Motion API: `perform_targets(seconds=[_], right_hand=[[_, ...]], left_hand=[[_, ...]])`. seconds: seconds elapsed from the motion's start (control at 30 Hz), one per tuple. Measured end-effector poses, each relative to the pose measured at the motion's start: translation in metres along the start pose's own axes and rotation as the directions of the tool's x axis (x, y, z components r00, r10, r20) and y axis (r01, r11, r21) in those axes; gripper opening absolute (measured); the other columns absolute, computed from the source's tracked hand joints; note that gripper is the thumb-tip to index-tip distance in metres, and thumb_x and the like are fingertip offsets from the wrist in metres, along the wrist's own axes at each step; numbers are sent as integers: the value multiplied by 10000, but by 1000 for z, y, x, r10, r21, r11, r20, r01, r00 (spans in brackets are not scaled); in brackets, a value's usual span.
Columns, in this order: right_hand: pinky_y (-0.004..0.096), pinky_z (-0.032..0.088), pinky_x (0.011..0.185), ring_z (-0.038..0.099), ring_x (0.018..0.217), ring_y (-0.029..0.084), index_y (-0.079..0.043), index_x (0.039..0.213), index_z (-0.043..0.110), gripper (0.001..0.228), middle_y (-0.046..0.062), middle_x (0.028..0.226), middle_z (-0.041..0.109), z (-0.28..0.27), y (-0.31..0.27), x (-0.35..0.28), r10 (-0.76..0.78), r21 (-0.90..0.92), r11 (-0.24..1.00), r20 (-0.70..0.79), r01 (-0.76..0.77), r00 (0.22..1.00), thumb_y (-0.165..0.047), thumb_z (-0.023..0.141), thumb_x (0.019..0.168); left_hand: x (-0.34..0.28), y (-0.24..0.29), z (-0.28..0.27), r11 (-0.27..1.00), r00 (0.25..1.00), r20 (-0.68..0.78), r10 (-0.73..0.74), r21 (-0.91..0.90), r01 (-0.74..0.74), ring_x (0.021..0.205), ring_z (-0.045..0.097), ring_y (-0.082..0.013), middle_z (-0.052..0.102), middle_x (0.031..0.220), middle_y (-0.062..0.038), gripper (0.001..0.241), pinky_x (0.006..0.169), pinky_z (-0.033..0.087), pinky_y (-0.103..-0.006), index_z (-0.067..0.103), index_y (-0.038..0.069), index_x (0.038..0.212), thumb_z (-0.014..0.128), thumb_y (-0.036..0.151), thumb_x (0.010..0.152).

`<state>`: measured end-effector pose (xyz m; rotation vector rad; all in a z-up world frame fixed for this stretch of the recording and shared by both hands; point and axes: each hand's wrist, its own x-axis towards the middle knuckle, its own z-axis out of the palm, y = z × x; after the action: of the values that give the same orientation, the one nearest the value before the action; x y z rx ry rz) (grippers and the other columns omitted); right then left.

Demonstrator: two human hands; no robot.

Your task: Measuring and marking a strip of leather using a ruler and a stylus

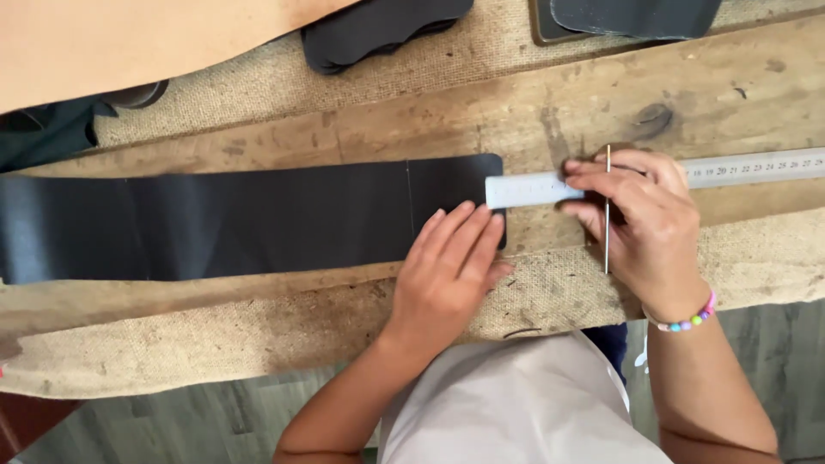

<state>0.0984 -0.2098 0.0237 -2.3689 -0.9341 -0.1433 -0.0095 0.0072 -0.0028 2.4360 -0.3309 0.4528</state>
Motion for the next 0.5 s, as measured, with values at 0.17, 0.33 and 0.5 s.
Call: perform_targets(seconds=[0.17, 0.33, 0.5], right_hand=[[441, 523, 1030, 665, 1067, 316, 21, 1066, 701, 201, 149, 1141, 765, -1, 12, 3, -105, 16, 994, 3, 105, 994, -149, 767, 983], [471, 545, 1025, 696, 1083, 346, 41, 1097, 670, 216, 196, 1161, 749, -12, 30, 5, -134, 16, 991, 12, 133, 991, -135, 753, 1004], [460, 558, 1051, 709, 1121, 330, 15, 1094, 692, 211, 176, 1162, 757, -12, 40, 4, -166, 23, 986, 49, 165, 985, -175, 724, 1007]], left_hand=[[15, -1, -18, 997, 995, -70, 71, 34, -68, 1084, 679, -323, 703, 1148, -160, 139, 975, 595, -474, 719, -33, 1116, 736, 51, 1007], [25, -3, -11, 962, 966, -76, 246, 142, -234, 997, 668, -331, 691, 1083, -199, 88, 858, 608, -430, 730, -84, 1020, 651, -49, 1002], [30, 2, 6, 943, 950, -171, 261, 255, -213, 985, 696, -310, 721, 1040, -199, 71, 865, 652, -391, 748, -77, 969, 698, -28, 980]])
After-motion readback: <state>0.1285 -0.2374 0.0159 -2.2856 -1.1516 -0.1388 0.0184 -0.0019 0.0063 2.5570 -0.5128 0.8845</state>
